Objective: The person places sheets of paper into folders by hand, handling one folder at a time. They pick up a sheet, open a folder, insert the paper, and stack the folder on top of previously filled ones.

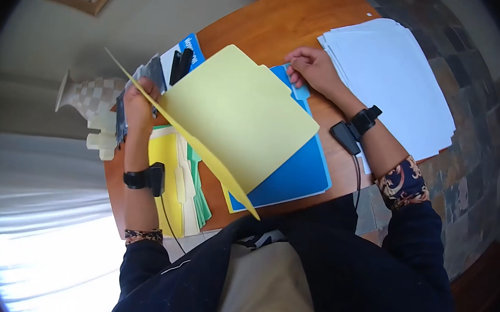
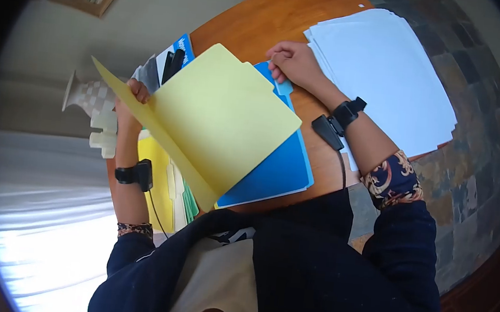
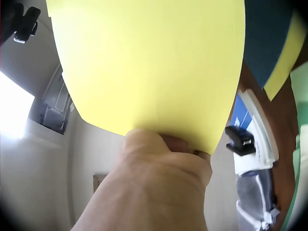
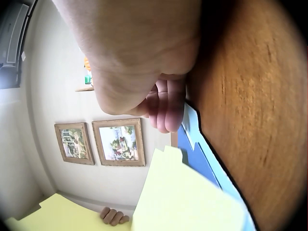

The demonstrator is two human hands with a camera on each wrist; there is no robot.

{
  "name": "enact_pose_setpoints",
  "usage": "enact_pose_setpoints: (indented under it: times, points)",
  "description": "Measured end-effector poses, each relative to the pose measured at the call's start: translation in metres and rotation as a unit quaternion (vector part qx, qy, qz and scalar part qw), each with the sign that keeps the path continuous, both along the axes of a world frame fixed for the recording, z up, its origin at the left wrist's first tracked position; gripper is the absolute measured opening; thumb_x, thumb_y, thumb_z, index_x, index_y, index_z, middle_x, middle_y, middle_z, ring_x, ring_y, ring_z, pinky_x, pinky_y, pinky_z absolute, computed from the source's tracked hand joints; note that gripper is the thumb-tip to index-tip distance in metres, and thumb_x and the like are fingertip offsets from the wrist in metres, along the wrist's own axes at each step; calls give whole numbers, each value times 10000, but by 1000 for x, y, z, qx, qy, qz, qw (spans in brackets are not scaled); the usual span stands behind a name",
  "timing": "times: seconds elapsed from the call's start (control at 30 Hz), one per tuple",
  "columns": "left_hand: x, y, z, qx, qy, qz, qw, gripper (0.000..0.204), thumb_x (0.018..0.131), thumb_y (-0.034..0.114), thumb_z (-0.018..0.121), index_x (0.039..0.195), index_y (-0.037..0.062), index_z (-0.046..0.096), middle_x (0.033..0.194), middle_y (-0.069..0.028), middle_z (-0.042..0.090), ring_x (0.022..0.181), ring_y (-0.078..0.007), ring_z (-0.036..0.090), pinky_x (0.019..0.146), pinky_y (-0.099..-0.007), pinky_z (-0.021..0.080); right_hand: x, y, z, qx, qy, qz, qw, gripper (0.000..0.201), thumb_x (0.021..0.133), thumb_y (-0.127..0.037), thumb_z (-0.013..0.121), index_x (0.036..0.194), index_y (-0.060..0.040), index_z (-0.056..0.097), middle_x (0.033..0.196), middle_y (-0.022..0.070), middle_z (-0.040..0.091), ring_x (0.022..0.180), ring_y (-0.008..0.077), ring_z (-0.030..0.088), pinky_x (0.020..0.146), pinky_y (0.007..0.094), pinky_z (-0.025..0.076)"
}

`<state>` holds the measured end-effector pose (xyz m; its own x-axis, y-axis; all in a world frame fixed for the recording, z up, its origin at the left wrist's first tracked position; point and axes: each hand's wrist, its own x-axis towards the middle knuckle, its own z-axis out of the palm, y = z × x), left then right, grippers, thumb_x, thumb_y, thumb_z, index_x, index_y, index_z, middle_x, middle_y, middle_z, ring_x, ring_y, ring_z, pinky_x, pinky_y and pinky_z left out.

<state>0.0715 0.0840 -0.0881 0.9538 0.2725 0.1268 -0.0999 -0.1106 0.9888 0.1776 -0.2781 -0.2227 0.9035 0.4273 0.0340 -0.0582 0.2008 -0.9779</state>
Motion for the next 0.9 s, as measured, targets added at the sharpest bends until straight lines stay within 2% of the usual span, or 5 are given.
enact_pose_setpoints:
  times: [0.23,0.33,0.57,0.83,0.9]
  points:
    - [-61,76,55,116,79,96,985,290,933,85,470,658,122,389,612,39,344,546,-79,329,503,-257,254,-1,-1,3,-54,-14,4,998,185,974,-68,532,1068,48,641,807,79,680,644,99,638,573,243,542]
    - [-79,169,22,311,205,-65,926,207,845,-74,458,744,47,591,654,58,491,611,-52,434,533,-243,306,-2,0,4,-49,-7,9,999,183,983,-73,531,1070,42,643,820,75,679,649,101,632,572,242,536]
    - [-118,212,-28,397,253,-37,881,149,713,-99,457,740,-24,584,621,19,498,628,-83,471,564,-297,363,-2,2,5,-68,-19,19,997,166,988,-68,529,1055,29,645,818,65,663,652,103,617,568,234,522]
    - [-118,192,-64,631,161,59,756,189,776,6,548,885,32,699,858,-187,698,769,-366,668,668,-458,510,1,3,-1,-84,-16,2,996,180,986,-60,507,1059,21,651,831,69,669,658,107,619,568,238,521]
    - [-112,182,-63,668,158,55,725,168,818,37,589,923,57,719,930,-179,711,851,-355,692,722,-464,552,-3,2,7,-95,-11,0,995,185,987,-68,510,1075,16,650,854,74,674,682,114,631,585,237,525]
